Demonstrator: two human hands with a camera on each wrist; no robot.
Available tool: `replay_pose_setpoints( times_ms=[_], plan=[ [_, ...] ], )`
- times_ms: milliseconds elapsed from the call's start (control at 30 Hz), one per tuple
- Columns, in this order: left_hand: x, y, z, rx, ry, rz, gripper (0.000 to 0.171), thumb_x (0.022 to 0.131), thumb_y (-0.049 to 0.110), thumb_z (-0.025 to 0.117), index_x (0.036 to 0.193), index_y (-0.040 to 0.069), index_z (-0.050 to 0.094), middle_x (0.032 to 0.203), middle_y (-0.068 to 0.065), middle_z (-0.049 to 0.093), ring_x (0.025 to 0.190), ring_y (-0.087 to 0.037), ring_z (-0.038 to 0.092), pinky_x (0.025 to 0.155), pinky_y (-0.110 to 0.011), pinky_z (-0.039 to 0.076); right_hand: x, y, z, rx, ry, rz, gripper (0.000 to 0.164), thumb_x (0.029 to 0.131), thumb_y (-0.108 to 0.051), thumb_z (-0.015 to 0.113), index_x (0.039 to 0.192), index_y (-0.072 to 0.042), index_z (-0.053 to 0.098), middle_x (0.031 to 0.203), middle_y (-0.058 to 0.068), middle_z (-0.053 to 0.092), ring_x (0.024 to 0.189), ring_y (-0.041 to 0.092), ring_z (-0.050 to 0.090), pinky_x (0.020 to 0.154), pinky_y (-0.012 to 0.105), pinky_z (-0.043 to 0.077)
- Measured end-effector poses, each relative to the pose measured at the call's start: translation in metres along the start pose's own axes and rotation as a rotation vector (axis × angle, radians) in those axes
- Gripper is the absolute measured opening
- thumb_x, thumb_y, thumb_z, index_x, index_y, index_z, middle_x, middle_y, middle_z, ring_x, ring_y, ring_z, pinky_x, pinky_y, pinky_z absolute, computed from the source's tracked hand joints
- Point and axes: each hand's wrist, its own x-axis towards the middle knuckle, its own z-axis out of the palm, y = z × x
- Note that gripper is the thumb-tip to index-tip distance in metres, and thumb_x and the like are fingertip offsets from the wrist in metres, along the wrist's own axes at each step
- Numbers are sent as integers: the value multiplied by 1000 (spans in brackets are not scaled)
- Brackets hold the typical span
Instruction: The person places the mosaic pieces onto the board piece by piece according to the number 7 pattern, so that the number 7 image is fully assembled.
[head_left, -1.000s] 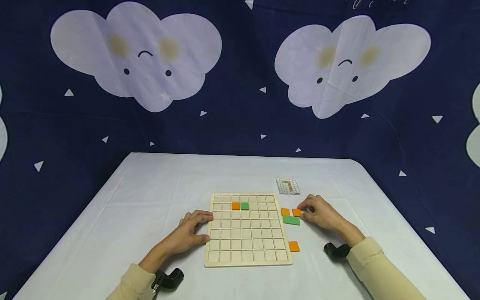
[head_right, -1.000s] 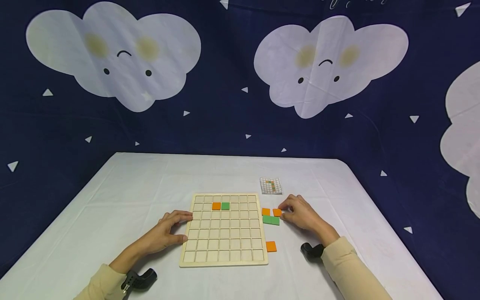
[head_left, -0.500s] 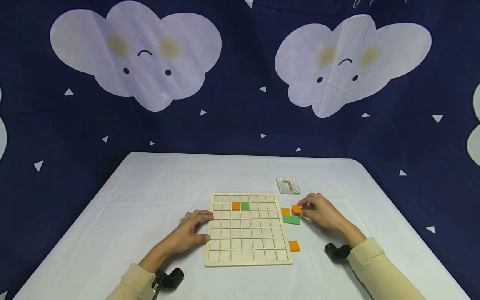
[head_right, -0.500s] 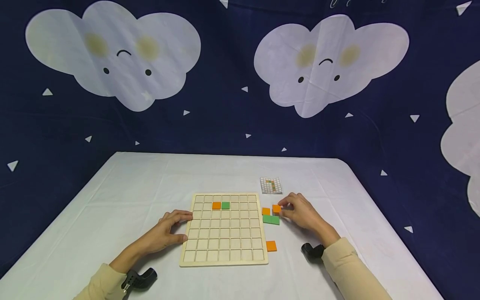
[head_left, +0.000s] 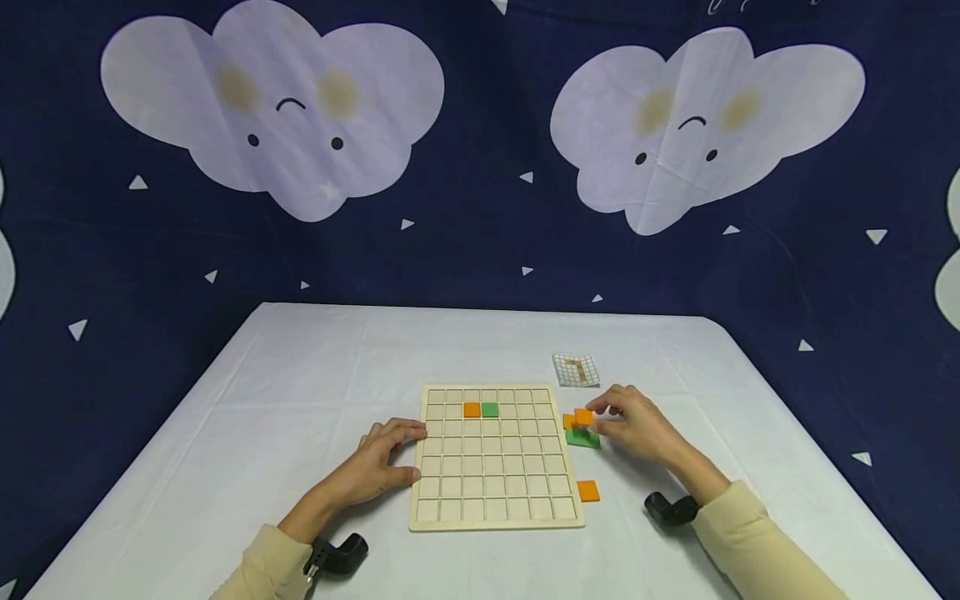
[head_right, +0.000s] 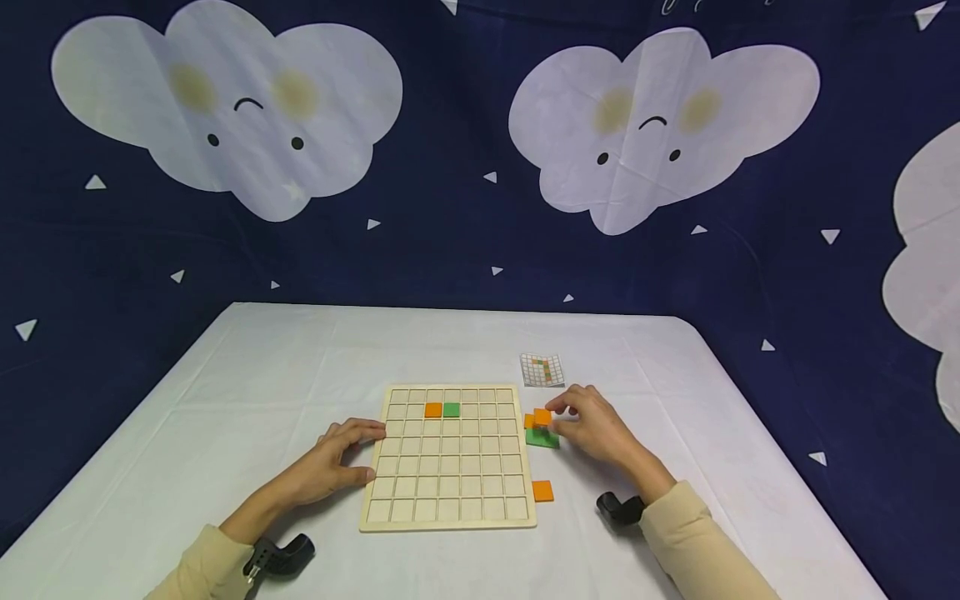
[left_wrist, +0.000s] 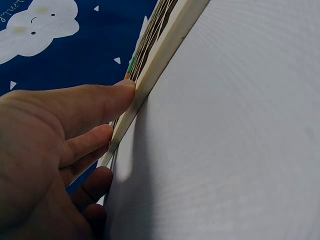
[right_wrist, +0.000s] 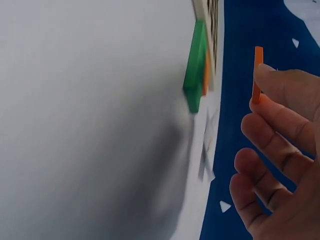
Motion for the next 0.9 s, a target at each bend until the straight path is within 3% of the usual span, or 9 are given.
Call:
replay_pose_setpoints(
  times_ms=[533,900],
  plan=[
    [0,-1,1,3,5,-4,51,77,18,75,125,12,58,137,-2,49,109,-16,39,90,-36,25,1,-30,7,-1,32,19,22,79,-19,73,101,-16,70,96,-3,64,93,19,53,78,34,42],
    [1,-1,0,7,1,4,51,78,20,75,125,12,58,138,-2,49,109,-16,39,90,-37,25,6,-45,16,3,50,-28,21,79,-19,74,99,-16,71,95,-3,65,90,17,52,76,31,42]
  ],
)
